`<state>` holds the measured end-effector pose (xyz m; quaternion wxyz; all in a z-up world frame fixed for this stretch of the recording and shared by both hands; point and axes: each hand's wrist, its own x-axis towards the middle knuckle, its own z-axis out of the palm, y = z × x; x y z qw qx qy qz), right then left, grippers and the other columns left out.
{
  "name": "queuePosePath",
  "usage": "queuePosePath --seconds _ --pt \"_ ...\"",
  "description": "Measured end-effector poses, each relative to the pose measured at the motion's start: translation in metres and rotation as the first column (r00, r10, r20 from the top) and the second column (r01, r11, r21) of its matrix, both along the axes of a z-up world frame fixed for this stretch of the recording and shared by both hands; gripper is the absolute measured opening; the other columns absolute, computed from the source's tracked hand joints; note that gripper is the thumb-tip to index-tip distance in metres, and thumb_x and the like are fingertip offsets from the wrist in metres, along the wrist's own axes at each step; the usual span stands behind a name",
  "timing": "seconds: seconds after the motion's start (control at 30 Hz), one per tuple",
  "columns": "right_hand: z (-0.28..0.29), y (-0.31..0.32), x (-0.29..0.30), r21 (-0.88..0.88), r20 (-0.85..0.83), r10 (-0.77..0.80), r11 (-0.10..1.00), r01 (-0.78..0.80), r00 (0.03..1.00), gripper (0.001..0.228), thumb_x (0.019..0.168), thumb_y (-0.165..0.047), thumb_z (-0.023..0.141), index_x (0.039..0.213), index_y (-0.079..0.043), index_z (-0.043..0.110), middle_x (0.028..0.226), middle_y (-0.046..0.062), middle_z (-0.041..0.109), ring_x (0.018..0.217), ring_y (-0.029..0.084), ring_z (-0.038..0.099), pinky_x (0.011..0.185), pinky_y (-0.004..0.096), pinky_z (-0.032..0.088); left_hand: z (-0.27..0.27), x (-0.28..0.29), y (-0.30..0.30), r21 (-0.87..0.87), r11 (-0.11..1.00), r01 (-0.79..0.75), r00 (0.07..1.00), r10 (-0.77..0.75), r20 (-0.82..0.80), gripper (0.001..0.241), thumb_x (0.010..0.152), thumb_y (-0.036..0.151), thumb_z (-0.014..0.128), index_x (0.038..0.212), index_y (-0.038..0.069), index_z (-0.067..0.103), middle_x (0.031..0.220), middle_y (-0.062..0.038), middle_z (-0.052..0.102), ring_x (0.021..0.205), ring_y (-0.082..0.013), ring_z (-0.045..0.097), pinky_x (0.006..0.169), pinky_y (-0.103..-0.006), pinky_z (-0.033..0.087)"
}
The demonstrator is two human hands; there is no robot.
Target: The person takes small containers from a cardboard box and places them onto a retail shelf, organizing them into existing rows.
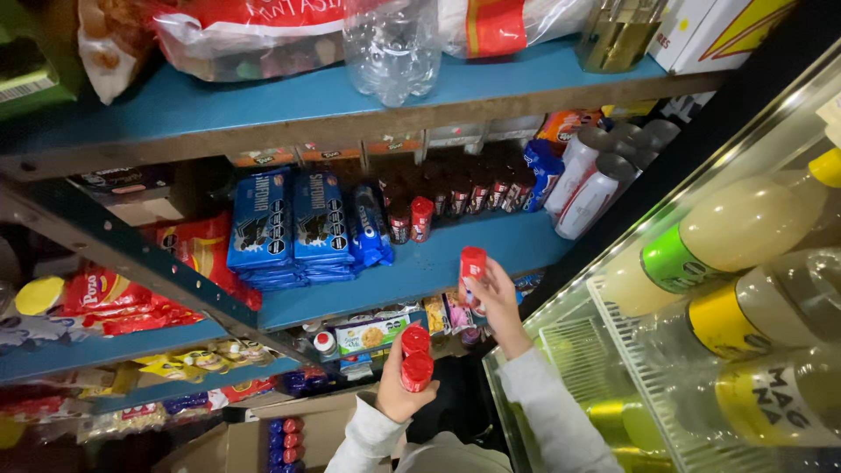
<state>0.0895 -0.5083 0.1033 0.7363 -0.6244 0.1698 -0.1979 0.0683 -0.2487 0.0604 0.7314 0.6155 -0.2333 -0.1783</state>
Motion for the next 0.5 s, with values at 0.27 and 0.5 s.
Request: queuePosePath --seconds 0.27,0.5 --pt "-0.036 -0.050 0.113 -0.211 0.200 0.120 0.974 -0.077 0.972 0.070 0.095 -0.012 0.087 0.157 -0.004 0.058 0.147 0.015 0.074 0.132 0.025 0.073 0.116 0.040 0.059 -0.001 0.003 -0.005 0.055 0.997 -0.058 0.997 0.055 0.046 0.105 0.073 0.008 0.088 0.168 0.012 0.043 0.132 -0.009 0.072 0.114 -0.0262 0.073 0.105 -0.0439 0.057" --pt "-0.025 -0.038 0.115 -0.474 0.083 0.114 0.878 -0.061 0.990 0.064 0.097 -0.016 0.085 0.156 -0.007 0.064 0.146 0.012 0.076 0.132 0.024 0.073 0.107 0.039 0.064 -0.010 0.004 0.000 0.093 0.989 -0.114 0.993 0.111 0.045 0.105 0.072 0.012 0.087 0.167 0.012 0.043 0.136 -0.010 0.070 0.118 -0.0281 0.072 0.106 -0.0470 0.057"
